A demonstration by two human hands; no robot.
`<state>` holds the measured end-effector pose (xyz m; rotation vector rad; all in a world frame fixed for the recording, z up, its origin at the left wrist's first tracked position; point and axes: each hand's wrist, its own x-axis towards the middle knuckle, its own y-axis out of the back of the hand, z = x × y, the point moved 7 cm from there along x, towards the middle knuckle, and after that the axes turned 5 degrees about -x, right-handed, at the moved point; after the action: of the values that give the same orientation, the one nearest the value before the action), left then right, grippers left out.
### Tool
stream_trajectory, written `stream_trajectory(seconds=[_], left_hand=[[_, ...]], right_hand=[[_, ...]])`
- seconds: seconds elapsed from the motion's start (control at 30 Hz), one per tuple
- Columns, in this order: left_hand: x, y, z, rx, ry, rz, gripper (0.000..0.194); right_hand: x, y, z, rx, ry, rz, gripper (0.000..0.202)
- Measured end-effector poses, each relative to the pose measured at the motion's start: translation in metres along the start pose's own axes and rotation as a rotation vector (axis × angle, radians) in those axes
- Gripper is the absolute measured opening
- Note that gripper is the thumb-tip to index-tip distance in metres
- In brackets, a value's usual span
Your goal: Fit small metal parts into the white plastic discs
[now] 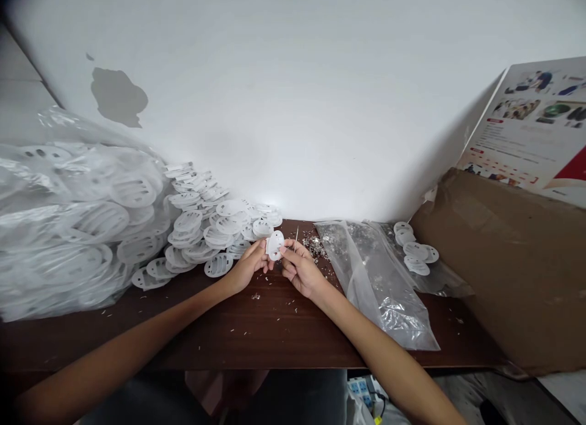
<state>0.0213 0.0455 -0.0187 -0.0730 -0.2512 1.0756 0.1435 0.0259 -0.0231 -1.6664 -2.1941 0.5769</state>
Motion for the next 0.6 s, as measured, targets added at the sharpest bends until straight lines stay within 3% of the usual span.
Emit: stream_trajectory(seconds=[0.23,0.6], left_hand=[[-0.001,-0.002,0.003,0.085,-0.073,0.102,0.015],[-0.006,-0.004,0.012,0.163,-0.101,0.147,0.01]], right_hand=[[-0.006,-0.01,0.001,0.001,-0.028,-0.032,0.038],[-0.005,-0.007,0.008,0.04,-0.098,-0.043,0.039]])
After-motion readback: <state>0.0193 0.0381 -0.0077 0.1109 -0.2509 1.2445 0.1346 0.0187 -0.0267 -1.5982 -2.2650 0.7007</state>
